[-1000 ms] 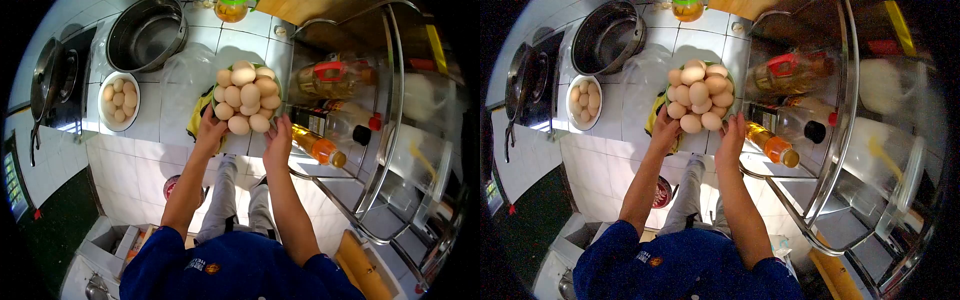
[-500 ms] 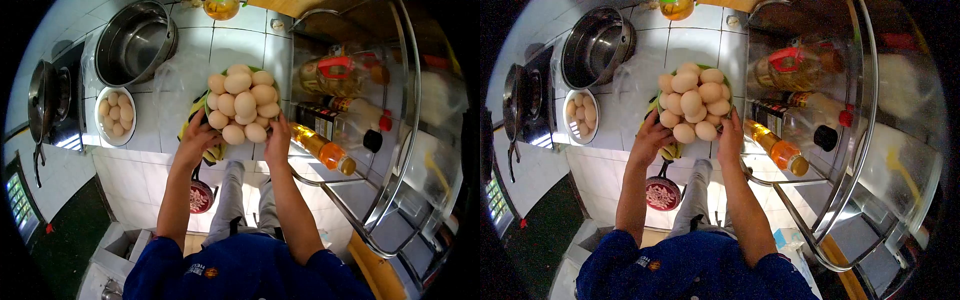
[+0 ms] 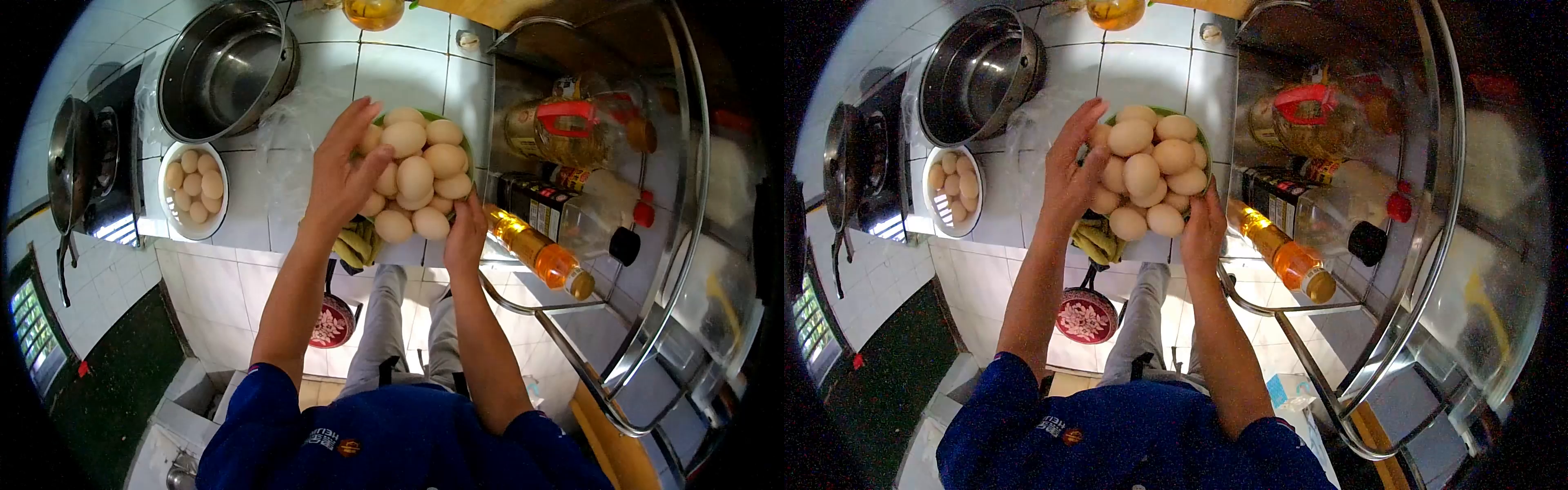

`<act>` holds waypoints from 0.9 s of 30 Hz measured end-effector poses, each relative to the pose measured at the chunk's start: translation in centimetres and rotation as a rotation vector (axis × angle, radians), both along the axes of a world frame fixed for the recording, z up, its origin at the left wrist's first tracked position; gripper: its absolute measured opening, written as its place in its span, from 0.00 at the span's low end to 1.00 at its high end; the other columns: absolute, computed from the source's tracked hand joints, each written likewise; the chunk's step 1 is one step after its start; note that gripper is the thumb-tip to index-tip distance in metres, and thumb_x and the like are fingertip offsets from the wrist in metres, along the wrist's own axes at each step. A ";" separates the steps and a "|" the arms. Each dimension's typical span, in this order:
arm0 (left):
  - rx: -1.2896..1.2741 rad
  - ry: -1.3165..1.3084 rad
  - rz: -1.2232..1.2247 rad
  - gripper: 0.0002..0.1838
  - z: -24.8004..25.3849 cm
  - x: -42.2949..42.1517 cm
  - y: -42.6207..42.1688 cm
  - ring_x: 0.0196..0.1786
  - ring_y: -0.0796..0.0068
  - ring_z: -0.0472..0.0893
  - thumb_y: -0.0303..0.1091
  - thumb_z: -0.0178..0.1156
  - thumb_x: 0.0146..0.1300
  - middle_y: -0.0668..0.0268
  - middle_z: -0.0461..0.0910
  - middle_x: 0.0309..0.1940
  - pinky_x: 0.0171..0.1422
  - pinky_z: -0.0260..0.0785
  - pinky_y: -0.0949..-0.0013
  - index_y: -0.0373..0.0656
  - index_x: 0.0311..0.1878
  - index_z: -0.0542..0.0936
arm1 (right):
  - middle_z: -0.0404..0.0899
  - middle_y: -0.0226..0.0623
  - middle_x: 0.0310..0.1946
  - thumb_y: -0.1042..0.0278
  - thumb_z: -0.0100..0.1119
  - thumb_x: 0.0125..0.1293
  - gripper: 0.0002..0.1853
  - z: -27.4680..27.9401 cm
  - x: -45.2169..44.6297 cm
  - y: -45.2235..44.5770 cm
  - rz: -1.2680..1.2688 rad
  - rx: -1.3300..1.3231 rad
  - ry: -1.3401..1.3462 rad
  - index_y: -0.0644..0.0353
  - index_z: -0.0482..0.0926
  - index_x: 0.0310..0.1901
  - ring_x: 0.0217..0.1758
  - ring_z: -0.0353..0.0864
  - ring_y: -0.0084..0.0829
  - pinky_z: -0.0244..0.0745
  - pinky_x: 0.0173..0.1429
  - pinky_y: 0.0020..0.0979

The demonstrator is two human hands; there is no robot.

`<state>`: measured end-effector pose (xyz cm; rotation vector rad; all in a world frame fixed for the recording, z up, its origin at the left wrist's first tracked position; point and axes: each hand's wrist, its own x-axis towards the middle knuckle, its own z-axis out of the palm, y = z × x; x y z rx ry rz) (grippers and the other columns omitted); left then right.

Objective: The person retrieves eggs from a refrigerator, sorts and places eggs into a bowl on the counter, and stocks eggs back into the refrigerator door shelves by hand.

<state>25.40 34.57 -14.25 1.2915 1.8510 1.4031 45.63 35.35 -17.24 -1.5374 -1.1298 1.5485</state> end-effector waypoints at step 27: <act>0.057 0.203 -0.165 0.24 -0.2 0.7 2.2 0.54 0.51 0.74 0.39 0.70 0.47 0.53 0.78 0.53 0.62 0.65 0.55 0.44 0.50 0.81 | 0.57 0.45 0.69 0.38 0.31 0.74 0.38 4.4 -4.0 2.9 -0.115 -0.005 0.136 0.65 0.55 0.71 0.71 0.60 0.37 0.57 0.72 0.37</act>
